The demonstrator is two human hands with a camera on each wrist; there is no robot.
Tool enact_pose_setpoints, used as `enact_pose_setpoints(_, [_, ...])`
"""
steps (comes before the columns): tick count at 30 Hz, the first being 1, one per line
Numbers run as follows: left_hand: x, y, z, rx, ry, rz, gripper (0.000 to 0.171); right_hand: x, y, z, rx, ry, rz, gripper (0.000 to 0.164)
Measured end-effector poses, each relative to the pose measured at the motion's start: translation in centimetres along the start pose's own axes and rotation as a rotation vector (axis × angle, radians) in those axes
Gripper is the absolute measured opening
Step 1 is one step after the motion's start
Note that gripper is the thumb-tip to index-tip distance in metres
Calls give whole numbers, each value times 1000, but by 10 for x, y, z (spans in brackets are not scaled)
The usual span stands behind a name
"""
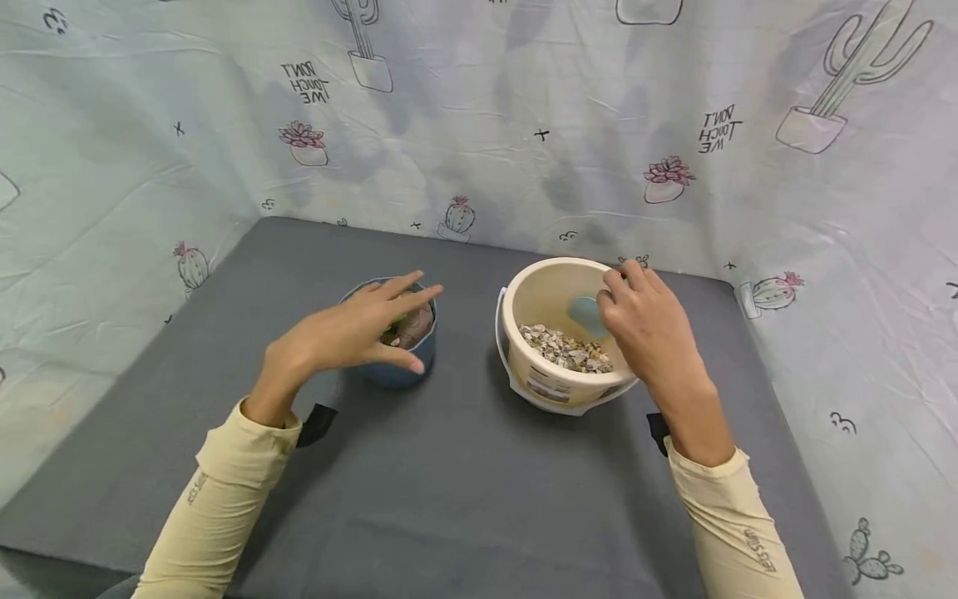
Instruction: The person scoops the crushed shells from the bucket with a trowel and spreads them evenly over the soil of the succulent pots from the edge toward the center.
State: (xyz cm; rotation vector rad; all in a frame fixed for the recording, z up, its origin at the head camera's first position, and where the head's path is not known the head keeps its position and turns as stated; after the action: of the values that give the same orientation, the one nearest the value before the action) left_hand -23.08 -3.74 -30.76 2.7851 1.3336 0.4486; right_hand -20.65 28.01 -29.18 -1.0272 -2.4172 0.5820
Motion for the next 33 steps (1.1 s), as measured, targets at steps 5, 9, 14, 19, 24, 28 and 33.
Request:
enact_pose_setpoints(5, [58,-30,8,142,35,181,76,-4,-9,20,-100,13,-5,23])
enact_pose_setpoints(9, [78,-44,19,190,53,223,64,-4,-11,26,-147,-12,58,23])
enact_pose_setpoints(14, [81,-50,23,245,81,225,62,2,-10,28,-218,-45,173,16])
enact_pose_setpoints(19, [82,-53,22,251,96,258,68,14,-4,27,-256,-154,413,28])
enact_pose_setpoints(24, [81,-49,21,262,95,255,71,10,-8,29,-203,-267,621,40])
enact_pose_setpoints(28, [81,-50,21,270,97,267,70,12,-8,22,-170,-349,722,32])
enact_pose_setpoints(33, [82,-53,21,266,92,281,69,18,3,11,-150,-446,846,22])
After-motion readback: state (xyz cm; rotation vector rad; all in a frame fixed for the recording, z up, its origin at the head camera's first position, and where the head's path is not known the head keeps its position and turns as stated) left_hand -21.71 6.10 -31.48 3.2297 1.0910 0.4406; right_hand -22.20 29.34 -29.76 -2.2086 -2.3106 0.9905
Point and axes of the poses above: each hand's wrist, its own y-axis away from the middle knuckle, its own z-axis out of the palm, x = y × z, the point moved 5 cm from there along -y, towards the middle knuckle, and after that the axes turned 7 degrees about -y, right-handed, at the moved point
